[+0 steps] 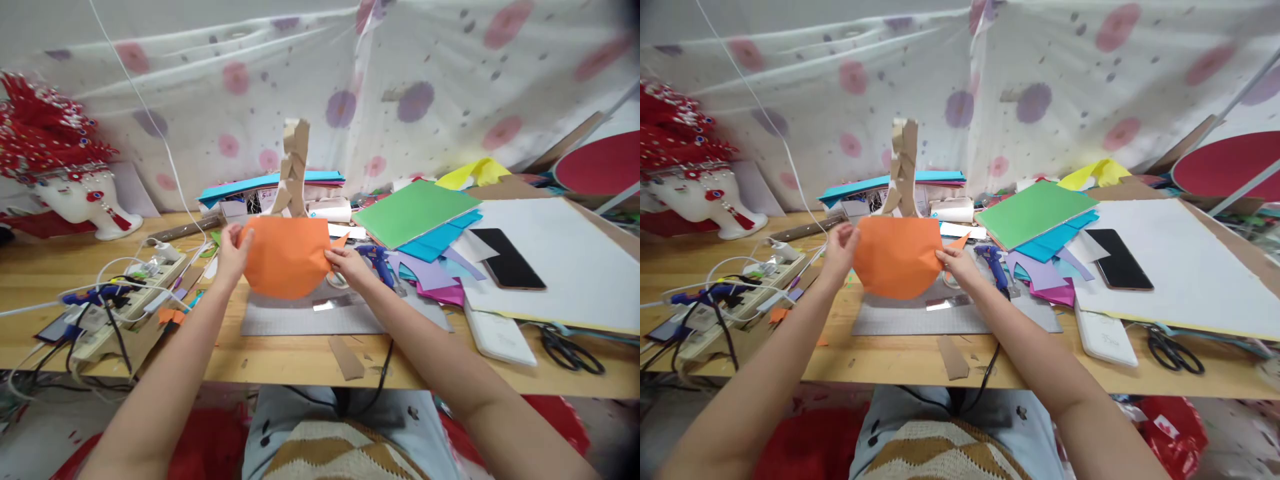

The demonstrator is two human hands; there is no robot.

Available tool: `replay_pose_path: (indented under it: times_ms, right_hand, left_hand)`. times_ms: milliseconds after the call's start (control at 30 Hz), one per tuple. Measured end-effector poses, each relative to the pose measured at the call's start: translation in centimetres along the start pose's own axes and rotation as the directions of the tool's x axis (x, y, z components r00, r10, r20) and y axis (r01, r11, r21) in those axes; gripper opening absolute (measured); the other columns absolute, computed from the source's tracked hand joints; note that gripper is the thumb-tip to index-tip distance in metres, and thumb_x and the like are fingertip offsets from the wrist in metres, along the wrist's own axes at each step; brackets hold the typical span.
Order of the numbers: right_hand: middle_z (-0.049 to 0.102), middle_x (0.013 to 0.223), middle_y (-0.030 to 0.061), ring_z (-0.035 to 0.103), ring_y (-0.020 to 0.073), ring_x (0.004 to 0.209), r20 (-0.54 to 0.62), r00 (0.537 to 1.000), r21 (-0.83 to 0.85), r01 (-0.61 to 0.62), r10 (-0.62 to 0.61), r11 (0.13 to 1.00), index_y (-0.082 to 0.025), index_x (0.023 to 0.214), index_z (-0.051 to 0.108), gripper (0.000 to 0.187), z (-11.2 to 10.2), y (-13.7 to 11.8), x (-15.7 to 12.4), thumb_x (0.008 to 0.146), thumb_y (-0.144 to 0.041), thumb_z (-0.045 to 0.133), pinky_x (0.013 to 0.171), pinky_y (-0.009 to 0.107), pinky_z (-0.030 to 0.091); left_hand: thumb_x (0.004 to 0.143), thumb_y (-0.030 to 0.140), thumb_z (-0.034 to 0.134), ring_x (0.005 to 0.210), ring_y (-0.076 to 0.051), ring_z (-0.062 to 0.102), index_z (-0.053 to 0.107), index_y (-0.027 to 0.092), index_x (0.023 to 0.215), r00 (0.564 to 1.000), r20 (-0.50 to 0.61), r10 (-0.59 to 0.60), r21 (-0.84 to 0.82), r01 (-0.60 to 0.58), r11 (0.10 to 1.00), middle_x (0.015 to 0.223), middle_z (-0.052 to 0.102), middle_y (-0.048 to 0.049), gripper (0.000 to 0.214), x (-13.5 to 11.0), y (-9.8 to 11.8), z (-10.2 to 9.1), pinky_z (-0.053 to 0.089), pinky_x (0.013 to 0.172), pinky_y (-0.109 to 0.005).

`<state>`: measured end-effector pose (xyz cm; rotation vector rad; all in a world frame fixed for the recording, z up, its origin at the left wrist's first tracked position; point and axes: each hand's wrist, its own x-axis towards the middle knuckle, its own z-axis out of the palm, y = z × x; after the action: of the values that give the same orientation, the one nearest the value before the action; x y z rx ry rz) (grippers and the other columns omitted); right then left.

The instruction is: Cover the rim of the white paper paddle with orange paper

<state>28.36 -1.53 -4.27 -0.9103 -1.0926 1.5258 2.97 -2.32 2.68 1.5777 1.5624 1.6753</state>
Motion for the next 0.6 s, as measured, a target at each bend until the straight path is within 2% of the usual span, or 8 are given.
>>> replay_pose_path:
  times_ms: [33, 100, 200, 267, 367, 500, 600]
  right_hand:
    - [0.069, 0.081, 0.0021, 0.061, 0.0130, 0.071, -0.001, 0.999, 0.017, -0.041, 0.041, 0.999, -0.018, 0.077, 0.069, 0.032, -0.2, 0.6, -0.3, 0.054, -0.041, 0.075, 0.069, 0.025, 0.047]
    - [0.068, 0.077, 0.0017, 0.059, 0.0116, 0.067, -0.020, 0.994, 0.035, -0.108, 0.109, 0.994, -0.018, 0.073, 0.069, 0.031, -0.5, 1.4, -0.8, 0.052, -0.040, 0.077, 0.066, 0.023, 0.046]
    - [0.067, 0.072, 0.0004, 0.057, 0.0098, 0.063, -0.035, 0.985, 0.032, -0.169, 0.170, 0.985, -0.018, 0.073, 0.068, 0.032, -0.5, 1.8, -1.0, 0.051, -0.039, 0.078, 0.061, 0.021, 0.044]
    - [0.066, 0.072, -0.0002, 0.056, 0.0096, 0.063, -0.034, 0.983, 0.025, -0.181, 0.182, 0.983, -0.018, 0.072, 0.067, 0.031, -0.3, 1.7, -1.1, 0.052, -0.040, 0.077, 0.061, 0.020, 0.044]
    - [0.065, 0.070, -0.0009, 0.055, 0.0104, 0.064, -0.062, 0.985, -0.009, -0.164, 0.163, 0.986, -0.019, 0.070, 0.065, 0.030, 0.4, 1.7, -1.2, 0.056, -0.043, 0.073, 0.062, 0.022, 0.043]
    - [0.064, 0.073, -0.0006, 0.056, 0.0133, 0.069, -0.085, 0.990, -0.088, -0.116, 0.109, 0.989, -0.020, 0.074, 0.062, 0.032, 1.1, 2.2, -1.2, 0.062, -0.050, 0.064, 0.064, 0.025, 0.044]
    - [0.065, 0.081, 0.0013, 0.057, 0.0166, 0.079, -0.113, 0.993, -0.145, -0.002, -0.014, 0.989, -0.021, 0.081, 0.061, 0.037, 1.4, 2.9, -1.0, 0.068, -0.055, 0.055, 0.069, 0.028, 0.045]
  left_hand:
    - [0.072, 0.044, 0.062, 0.109, -0.022, 0.053, 0.050, 0.017, 0.107, 0.996, 0.058, -0.061, 0.023, 0.060, 0.998, 0.115, 0.057, -0.0118, 0.046, -0.6, -1.1, 0.1, 0.041, 0.094, -0.035]
    - [0.068, 0.048, 0.063, 0.099, -0.022, 0.058, 0.054, 0.015, 0.101, 0.980, 0.073, -0.184, 0.101, 0.177, 0.979, 0.106, 0.061, -0.0107, 0.047, -1.4, -2.4, 0.3, 0.045, 0.085, -0.032]
    - [0.069, 0.057, 0.056, 0.074, -0.020, 0.059, 0.058, 0.014, 0.083, 0.945, 0.104, -0.312, 0.257, 0.277, 0.926, 0.082, 0.064, -0.0065, 0.045, -1.8, -3.0, 0.2, 0.044, 0.064, -0.027]
    - [0.070, 0.062, 0.051, 0.064, -0.018, 0.056, 0.058, 0.015, 0.073, 0.944, 0.093, -0.316, 0.340, 0.268, 0.901, 0.070, 0.061, -0.0038, 0.047, -1.7, -3.3, 0.0, 0.040, 0.056, -0.026]
    - [0.076, 0.063, 0.040, 0.060, -0.017, 0.052, 0.055, 0.016, 0.067, 0.966, 0.021, -0.256, 0.407, 0.226, 0.885, 0.062, 0.058, -0.0025, 0.049, -1.8, -3.7, 0.0, 0.036, 0.054, -0.025]
    - [0.084, 0.057, 0.024, 0.064, -0.020, 0.055, 0.054, 0.018, 0.065, 0.975, -0.035, -0.219, 0.446, 0.211, 0.869, 0.065, 0.060, -0.0062, 0.053, -2.2, -3.8, 0.2, 0.037, 0.058, -0.028]
    - [0.085, 0.056, 0.020, 0.068, -0.023, 0.056, 0.053, 0.019, 0.064, 0.968, -0.105, -0.229, 0.456, 0.252, 0.854, 0.069, 0.061, -0.0095, 0.055, -2.5, -3.8, 0.6, 0.038, 0.059, -0.030]
